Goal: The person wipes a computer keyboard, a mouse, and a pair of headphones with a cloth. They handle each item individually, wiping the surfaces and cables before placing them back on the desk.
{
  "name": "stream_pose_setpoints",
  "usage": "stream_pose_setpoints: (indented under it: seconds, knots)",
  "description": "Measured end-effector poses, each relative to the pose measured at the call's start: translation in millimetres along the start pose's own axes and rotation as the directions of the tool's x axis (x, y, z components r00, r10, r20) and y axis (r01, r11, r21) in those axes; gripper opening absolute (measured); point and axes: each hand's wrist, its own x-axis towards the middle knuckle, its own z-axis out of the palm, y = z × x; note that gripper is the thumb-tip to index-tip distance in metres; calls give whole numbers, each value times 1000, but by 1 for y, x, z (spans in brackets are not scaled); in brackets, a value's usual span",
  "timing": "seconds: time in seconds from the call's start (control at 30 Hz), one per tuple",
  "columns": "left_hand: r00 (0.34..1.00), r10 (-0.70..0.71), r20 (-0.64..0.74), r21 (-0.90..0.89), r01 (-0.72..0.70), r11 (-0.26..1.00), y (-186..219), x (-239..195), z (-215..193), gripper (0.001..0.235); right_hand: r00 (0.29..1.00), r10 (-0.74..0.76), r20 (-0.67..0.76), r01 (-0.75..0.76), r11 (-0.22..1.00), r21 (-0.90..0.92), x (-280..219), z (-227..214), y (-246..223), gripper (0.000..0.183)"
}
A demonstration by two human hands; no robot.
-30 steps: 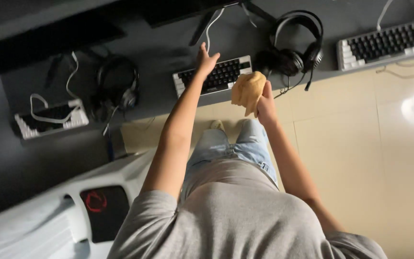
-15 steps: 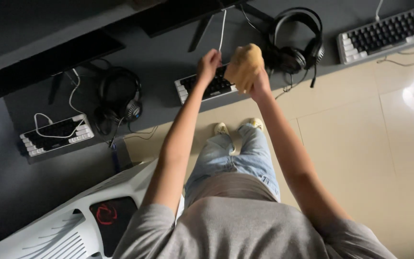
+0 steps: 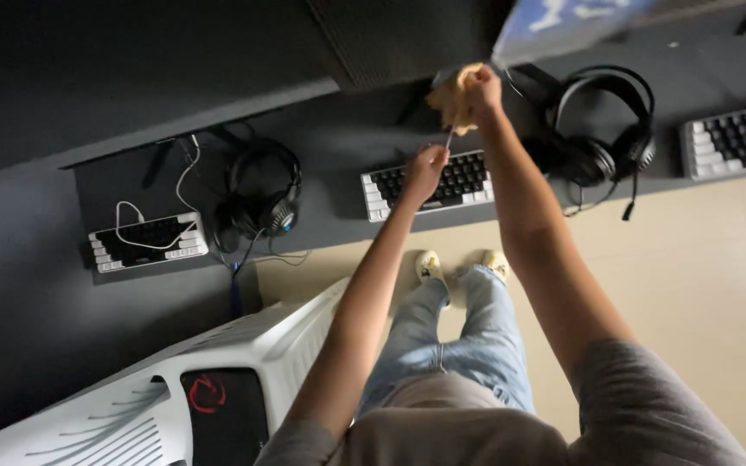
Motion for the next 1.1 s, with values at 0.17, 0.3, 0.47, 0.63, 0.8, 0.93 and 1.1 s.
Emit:
stream_pose_setpoints:
  seconds: [0.17,0.3,0.47,0.63,0.8,0.93,1.1]
  knots:
    - [1000,-29,8,-2,29,1000,17,6,-11,16,988,133,79,-152,928,340,34,2,16,14]
    - [994,-67,84,-153,79,985,-29,-13,-3,15,975,80,206,-174,855,489,-48,15,-67,21]
    - [983,-162,90,-364,184,913,-49,-23,-22,12,980,10,198,-100,886,452,-117,16,-70,13]
    - [960,-278,-23,-326,256,910,-30,-6,-47,22,960,51,275,-189,845,501,-210,28,-90,19]
    - [973,-230,16,-48,230,972,-1,26,-47,30,959,-31,283,-20,985,174,-239,22,-93,28]
    - [970,-221,98,66,215,974,0,61,-22,31,942,-133,309,189,969,-159,-238,18,-109,35]
    - [976,-208,59,-131,214,968,-26,107,9,22,902,-143,406,357,777,-518,-212,16,-85,50]
